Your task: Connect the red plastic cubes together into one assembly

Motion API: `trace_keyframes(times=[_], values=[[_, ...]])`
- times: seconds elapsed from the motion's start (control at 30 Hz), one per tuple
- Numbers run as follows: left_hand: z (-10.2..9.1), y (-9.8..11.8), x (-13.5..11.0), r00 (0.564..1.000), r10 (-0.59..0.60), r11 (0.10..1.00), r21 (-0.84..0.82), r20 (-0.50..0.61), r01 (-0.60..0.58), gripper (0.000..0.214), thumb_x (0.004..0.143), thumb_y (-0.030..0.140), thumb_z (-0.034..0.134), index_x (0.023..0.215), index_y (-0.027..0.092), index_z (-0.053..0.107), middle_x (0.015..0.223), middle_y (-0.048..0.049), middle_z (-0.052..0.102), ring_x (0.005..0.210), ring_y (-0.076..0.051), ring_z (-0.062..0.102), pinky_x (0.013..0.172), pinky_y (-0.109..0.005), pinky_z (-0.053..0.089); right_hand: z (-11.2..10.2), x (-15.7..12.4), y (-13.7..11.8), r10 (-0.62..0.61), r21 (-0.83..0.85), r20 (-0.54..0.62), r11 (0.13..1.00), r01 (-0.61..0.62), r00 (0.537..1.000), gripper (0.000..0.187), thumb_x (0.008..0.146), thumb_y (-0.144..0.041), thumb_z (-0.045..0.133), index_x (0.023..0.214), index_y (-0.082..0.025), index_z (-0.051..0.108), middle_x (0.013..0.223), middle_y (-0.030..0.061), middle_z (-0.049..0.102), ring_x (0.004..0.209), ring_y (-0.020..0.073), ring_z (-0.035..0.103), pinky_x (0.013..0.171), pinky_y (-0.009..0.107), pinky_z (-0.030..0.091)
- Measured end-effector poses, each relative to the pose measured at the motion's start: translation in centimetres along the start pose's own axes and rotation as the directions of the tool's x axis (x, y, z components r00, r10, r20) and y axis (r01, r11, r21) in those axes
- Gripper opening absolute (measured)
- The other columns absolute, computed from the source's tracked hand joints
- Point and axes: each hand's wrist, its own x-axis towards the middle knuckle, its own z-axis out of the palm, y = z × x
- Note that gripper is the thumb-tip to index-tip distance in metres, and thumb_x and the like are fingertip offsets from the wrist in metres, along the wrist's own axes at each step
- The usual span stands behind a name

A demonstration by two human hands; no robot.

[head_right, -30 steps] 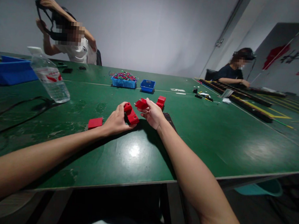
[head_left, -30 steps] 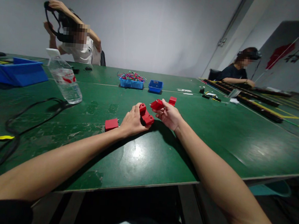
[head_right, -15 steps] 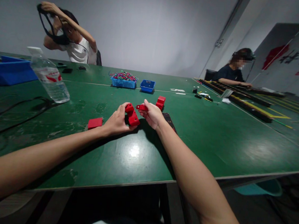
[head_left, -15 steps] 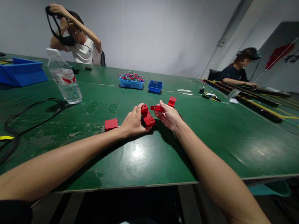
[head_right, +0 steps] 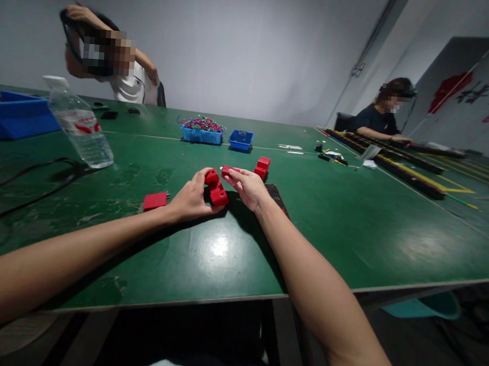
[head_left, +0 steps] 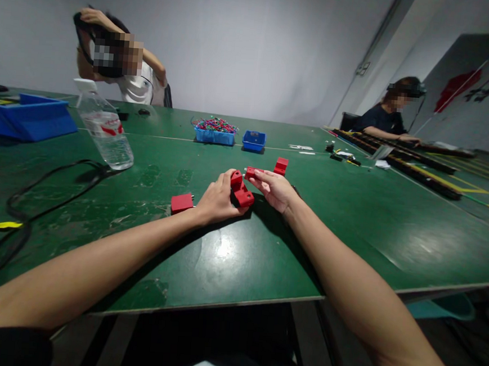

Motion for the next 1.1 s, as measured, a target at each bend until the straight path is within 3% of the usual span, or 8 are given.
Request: trace_keyframes(times=[0.1, 0.2, 0.43, 0.6, 0.83, 1.1], values=[[0.03, -0.02, -0.01, 1.0, 0.015, 1.0, 0.0, -0.005, -0.015, 0.093, 0.064, 0.047, 0.071, 0.138, 0.014, 0.025, 0.132, -0.0197, 0.048, 0.12, -0.035, 0.052, 0.096, -0.049, 0.047, 0.06, -0.21, -0.21, 0.028, -0.042, -0.015, 0.999, -0.028, 0.999, 0.011, 0.088, -0.014, 0.059, 0.084, -0.013, 0.068, 0.079, 0.0045, 0.073, 0.067, 0.0084, 0.067, 0.061, 0.015, 0.055], [0.1, -0.07, -0.01, 1.0, 0.017, 1.0, 0.001, -0.005, -0.017, 0.093, 0.065, 0.047, 0.071, 0.138, 0.012, 0.025, 0.13, -0.0196, 0.049, 0.117, -0.034, 0.053, 0.096, -0.048, 0.047, 0.04, -0.32, -0.43, 0.05, -0.079, -0.073, 0.995, -0.056, 0.996, 0.019, 0.091, -0.031, 0.059, 0.089, -0.014, 0.067, 0.074, 0.0045, 0.072, 0.054, 0.0083, 0.063, 0.046, 0.016, 0.05], [0.21, -0.26, 0.05, 0.998, 0.058, 0.998, -0.038, -0.024, -0.059, 0.094, 0.064, 0.045, 0.073, 0.139, 0.016, 0.024, 0.129, -0.0179, 0.049, 0.118, -0.034, 0.053, 0.095, -0.048, 0.047, 0.26, -0.41, -0.57, 0.049, -0.084, -0.101, 0.995, -0.058, 0.994, 0.026, 0.092, -0.037, 0.056, 0.083, -0.014, 0.065, 0.067, 0.004, 0.07, 0.047, 0.008, 0.059, 0.043, 0.017, 0.046], [0.16, -0.4, 0.06, 0.995, 0.094, 0.993, -0.063, -0.028, -0.096, 0.094, 0.066, 0.043, 0.073, 0.14, 0.016, 0.022, 0.132, -0.0192, 0.046, 0.12, -0.033, 0.052, 0.097, -0.047, 0.047, 0.41, -0.7, -0.71, 0.013, -0.132, -0.182, 0.99, -0.038, 0.983, 0.032, 0.093, -0.041, 0.053, 0.076, -0.015, 0.061, 0.059, 0.002, 0.067, 0.042, 0.0075, 0.055, 0.04, 0.017, 0.044], [-0.01, -0.39, 0.01, 0.982, 0.187, 0.976, -0.108, -0.02, -0.188, 0.093, 0.069, 0.043, 0.072, 0.142, 0.02, 0.02, 0.138, -0.0184, 0.042, 0.124, -0.033, 0.05, 0.098, -0.047, 0.046, 0.34, -0.7, -0.56, 0.002, -0.117, -0.152, 0.993, -0.02, 0.988, 0.028, 0.095, -0.033, 0.051, 0.076, -0.015, 0.061, 0.051, -0.0002, 0.061, 0.038, 0.0073, 0.051, 0.038, 0.017, 0.043], [0.26, -0.4, 0.05, 0.99, 0.138, 0.986, -0.096, -0.006, -0.137, 0.094, 0.067, 0.043, 0.072, 0.142, 0.018, 0.02, 0.136, -0.0187, 0.045, 0.123, -0.033, 0.052, 0.098, -0.047, 0.047, 0.44, -0.73, -0.66, -0.006, -0.043, -0.096, 0.999, 0.002, 0.995, 0.009, 0.088, -0.018, 0.06, 0.08, -0.015, 0.062, 0.061, -0.0022, 0.065, 0.045, 0.005, 0.057, 0.042, 0.013, 0.045]])
